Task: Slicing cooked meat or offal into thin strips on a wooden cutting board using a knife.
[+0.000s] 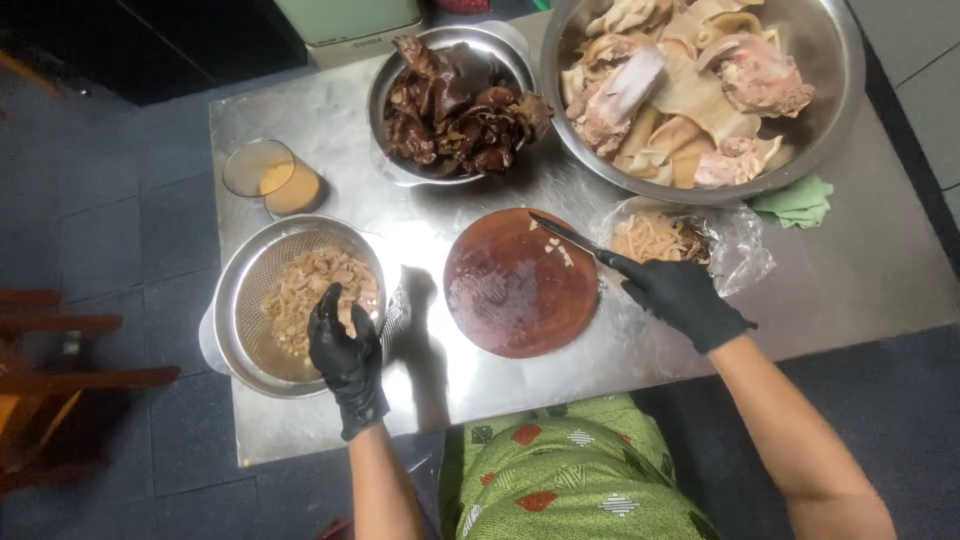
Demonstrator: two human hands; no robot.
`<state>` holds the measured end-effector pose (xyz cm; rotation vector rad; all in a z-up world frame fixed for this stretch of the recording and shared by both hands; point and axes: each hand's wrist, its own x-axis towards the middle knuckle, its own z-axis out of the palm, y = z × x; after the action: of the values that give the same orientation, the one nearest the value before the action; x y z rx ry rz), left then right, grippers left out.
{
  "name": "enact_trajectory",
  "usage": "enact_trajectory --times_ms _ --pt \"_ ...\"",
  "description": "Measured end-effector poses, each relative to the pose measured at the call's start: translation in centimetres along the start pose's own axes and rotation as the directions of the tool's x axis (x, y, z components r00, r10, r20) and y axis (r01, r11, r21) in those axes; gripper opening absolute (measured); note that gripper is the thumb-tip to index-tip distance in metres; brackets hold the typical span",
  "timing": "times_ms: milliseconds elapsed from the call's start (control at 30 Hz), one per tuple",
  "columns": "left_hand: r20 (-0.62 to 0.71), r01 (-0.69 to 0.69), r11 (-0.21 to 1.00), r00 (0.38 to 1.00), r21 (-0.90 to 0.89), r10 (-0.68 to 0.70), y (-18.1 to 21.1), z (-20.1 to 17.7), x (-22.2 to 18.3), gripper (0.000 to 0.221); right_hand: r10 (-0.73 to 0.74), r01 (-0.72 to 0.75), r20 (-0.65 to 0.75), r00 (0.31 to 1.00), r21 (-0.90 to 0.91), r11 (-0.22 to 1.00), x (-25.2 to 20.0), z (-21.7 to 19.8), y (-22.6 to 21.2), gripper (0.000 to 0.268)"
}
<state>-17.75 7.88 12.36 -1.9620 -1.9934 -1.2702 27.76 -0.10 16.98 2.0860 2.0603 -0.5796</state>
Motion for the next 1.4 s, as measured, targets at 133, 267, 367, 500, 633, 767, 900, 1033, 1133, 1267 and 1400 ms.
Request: enact_trajectory --times_ms 133,267,367,500,633,767,900,1033,1133,1267,1400 --pt "-0.036 -0.069 0.991 0.997 -0.110 0.066 2.3 -0.9 0.1 0.028 0.100 -0.124 0.089 0.991 0.335 0.934 -3.3 -0.4 -1.5 0.053" --pt "-0.080 -0.147 0.982 0.987 -0.114 0.139 7.1 -0.7 0.4 0.013 0.056 -0.182 0.192 0.980 0.743 0.644 -3.9 2.8 -2.3 0.053" --pt "0.612 0.594 -0.147 0.776 -0.791 -0.153 16.1 -2.9 3.0 0.015 0.182 -0.179 0.112 0.977 0.896 0.407 -2.6 2.1 -3.1 0.055" --pt "0.494 0.450 0.332 0.867 -0.829 0.058 22.6 5.0 3.6 0.023 0.191 -0.131 0.083 0.978 0.957 0.258 -0.7 4.8 -4.1 0.055" --pt "0.481 -0.176 0.819 0.735 -0.545 0.478 29.2 17.3 2.6 0.049 0.220 -0.183 0.263 0.939 0.927 -0.327 3.5 12.8 -6.7 0.030" --pt "0.625 -0.342 0.835 0.555 -0.431 0.550 34.1 30.1 1.1 0.053 0.253 -0.172 0.326 0.911 0.858 -0.484 7.4 17.2 -10.4 0.017" --pt "0.697 -0.359 0.831 0.456 -0.425 0.553 38.0 34.3 -0.2 0.053 0.273 -0.158 0.308 0.912 0.874 -0.460 10.4 18.5 -12.4 0.016" --pt "0.781 -0.276 0.862 0.369 -0.425 0.504 42.4 35.8 -0.3 0.043 0.285 -0.166 0.300 0.910 0.895 -0.413 11.9 18.4 -12.8 0.015" --pt "0.781 -0.388 0.816 0.295 -0.429 0.551 44.5 35.6 -1.5 0.037 0.294 -0.179 0.298 0.908 0.912 -0.369 11.7 17.6 -12.4 0.014" --pt "0.850 -0.479 0.793 0.160 -0.377 0.501 44.3 39.0 -4.2 0.056 0.293 -0.210 0.304 0.906 0.926 -0.313 9.8 16.2 -11.8 0.013" --pt "0.833 -0.483 0.784 0.175 -0.391 0.524 43.1 44.6 -5.8 0.076 0.286 -0.236 0.306 0.908 0.938 -0.253 6.5 15.7 -9.6 0.013"
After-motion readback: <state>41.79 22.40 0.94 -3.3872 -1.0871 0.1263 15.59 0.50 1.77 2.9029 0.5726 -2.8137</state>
